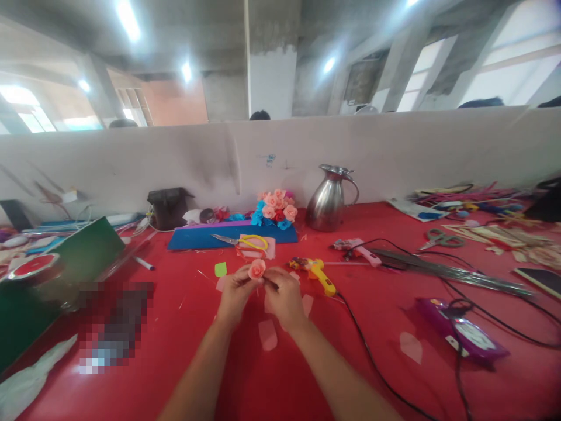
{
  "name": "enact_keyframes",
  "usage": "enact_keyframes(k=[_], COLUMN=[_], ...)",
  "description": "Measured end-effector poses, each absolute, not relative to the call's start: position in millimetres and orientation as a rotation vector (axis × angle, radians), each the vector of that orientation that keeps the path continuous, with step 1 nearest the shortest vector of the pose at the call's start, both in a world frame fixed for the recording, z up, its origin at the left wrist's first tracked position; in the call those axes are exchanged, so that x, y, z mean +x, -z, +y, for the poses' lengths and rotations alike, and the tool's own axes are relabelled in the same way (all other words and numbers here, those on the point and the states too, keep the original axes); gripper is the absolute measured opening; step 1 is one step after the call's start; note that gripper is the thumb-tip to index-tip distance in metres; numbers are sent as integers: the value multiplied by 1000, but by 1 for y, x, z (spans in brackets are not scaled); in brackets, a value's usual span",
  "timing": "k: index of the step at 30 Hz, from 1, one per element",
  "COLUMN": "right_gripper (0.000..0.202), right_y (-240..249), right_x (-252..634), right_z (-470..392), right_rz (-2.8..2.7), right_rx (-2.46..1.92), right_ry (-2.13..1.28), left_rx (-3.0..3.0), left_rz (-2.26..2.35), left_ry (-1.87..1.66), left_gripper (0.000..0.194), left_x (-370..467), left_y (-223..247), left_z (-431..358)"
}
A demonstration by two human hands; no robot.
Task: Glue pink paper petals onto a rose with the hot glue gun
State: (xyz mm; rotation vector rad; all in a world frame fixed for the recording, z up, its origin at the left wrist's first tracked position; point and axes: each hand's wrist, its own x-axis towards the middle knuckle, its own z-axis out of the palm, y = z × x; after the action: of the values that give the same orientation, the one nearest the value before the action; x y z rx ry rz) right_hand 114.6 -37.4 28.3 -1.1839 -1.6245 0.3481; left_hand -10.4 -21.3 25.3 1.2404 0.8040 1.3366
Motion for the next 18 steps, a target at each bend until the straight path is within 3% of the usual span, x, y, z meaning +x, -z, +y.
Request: enact_keyframes(k=[18], right_gripper=[16], right_y=[-32], right_x=[110], right_z=[-40], right_rz=[-1604], right_rx=[-1148], right_ry=[-412], left_rx=[1211], left_rz=[904], left_ry=[-1385], left_gripper=[19], left_x=[-9], left_y=[-28], left_z=[-23])
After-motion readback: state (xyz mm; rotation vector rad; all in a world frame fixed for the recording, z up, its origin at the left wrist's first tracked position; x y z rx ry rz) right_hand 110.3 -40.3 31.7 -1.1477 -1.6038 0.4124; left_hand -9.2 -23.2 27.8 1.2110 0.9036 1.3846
